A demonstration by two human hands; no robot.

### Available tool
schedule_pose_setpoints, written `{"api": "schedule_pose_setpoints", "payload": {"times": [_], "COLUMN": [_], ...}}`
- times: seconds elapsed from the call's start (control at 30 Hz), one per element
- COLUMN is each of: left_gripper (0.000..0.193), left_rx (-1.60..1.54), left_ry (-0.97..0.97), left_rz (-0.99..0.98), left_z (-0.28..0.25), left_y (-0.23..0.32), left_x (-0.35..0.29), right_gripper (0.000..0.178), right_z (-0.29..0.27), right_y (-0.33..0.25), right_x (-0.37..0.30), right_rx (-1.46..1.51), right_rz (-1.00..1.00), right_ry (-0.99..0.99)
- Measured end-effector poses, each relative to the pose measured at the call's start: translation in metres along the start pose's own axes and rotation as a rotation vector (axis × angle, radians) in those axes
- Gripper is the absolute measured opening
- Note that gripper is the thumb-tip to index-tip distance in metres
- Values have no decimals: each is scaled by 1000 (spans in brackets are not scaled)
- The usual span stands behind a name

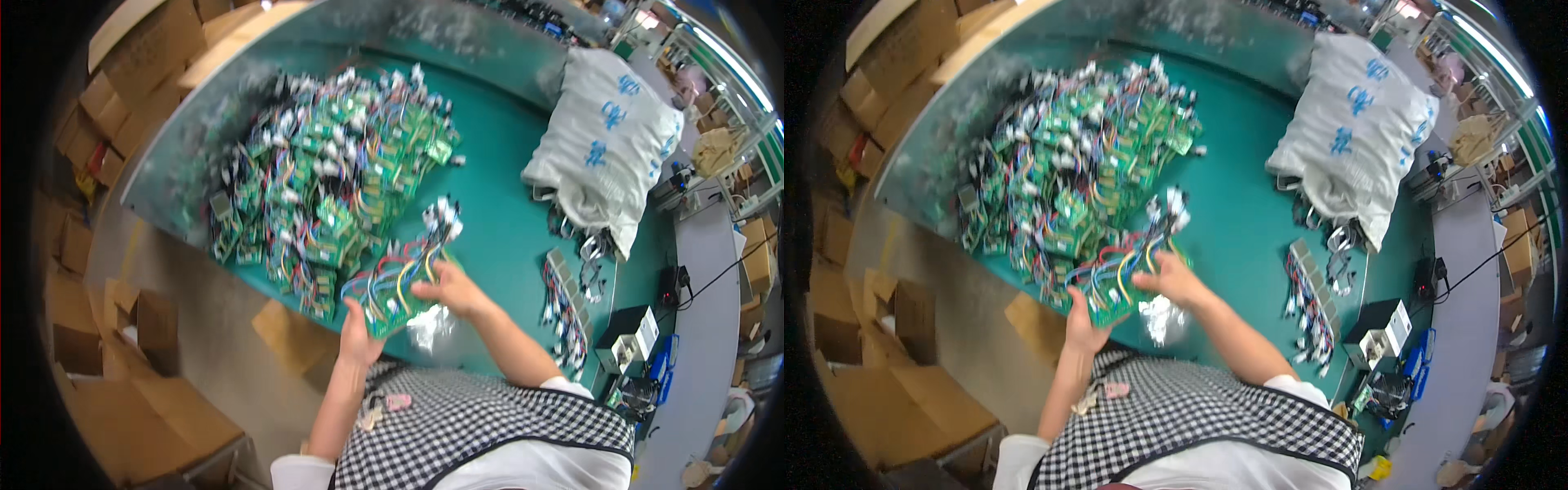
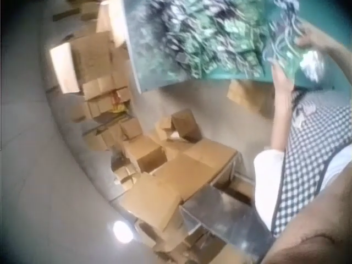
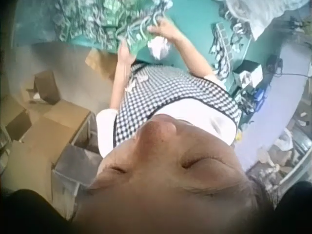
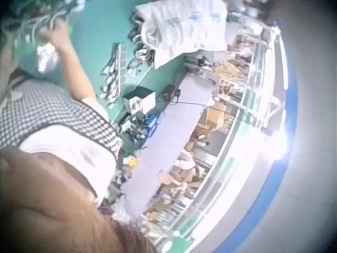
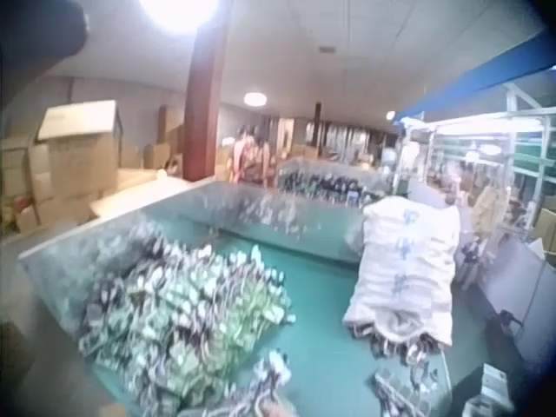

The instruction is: The person picks up a circuit board from a pile, moves it aside, and then peels the protective film from each screen on a display panel by hand.

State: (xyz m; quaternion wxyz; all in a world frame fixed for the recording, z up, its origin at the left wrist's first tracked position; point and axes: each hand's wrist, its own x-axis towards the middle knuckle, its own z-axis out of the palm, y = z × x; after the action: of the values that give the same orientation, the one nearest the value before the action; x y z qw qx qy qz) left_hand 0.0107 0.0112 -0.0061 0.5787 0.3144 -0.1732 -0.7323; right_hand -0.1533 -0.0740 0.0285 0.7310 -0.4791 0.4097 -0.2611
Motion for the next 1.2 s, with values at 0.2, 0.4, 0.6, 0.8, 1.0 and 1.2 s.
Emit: {"api": "schedule_pose_setpoints", "payload": {"times": [0.2,0.4,0.6,0.8,1.0,1.2], "left_gripper": [50,37,35,43,43,37], "left_rx": [11,102,21,-74,60,83], "left_ry": [-7,218,331,129,312,403], "left_rz": [113,203,286,151,155,344], "left_z": [3,-1,-16,-30,-30,-19], "left_y": [6,-18,-1,7,-1,16], "left_x": [6,3,2,-6,-2,5], "right_gripper": [30,32,33,39,29,21], "right_z": [9,38,-22,-34,-24,-58], "right_y": [13,18,-9,2,21,14], "right_x": [10,2,12,31,43,33], "right_rx": [-104,-919,-739,75,53,-246], "right_rz": [8,-228,-342,46,58,19], "right_ry": [-51,271,334,109,54,98]}}
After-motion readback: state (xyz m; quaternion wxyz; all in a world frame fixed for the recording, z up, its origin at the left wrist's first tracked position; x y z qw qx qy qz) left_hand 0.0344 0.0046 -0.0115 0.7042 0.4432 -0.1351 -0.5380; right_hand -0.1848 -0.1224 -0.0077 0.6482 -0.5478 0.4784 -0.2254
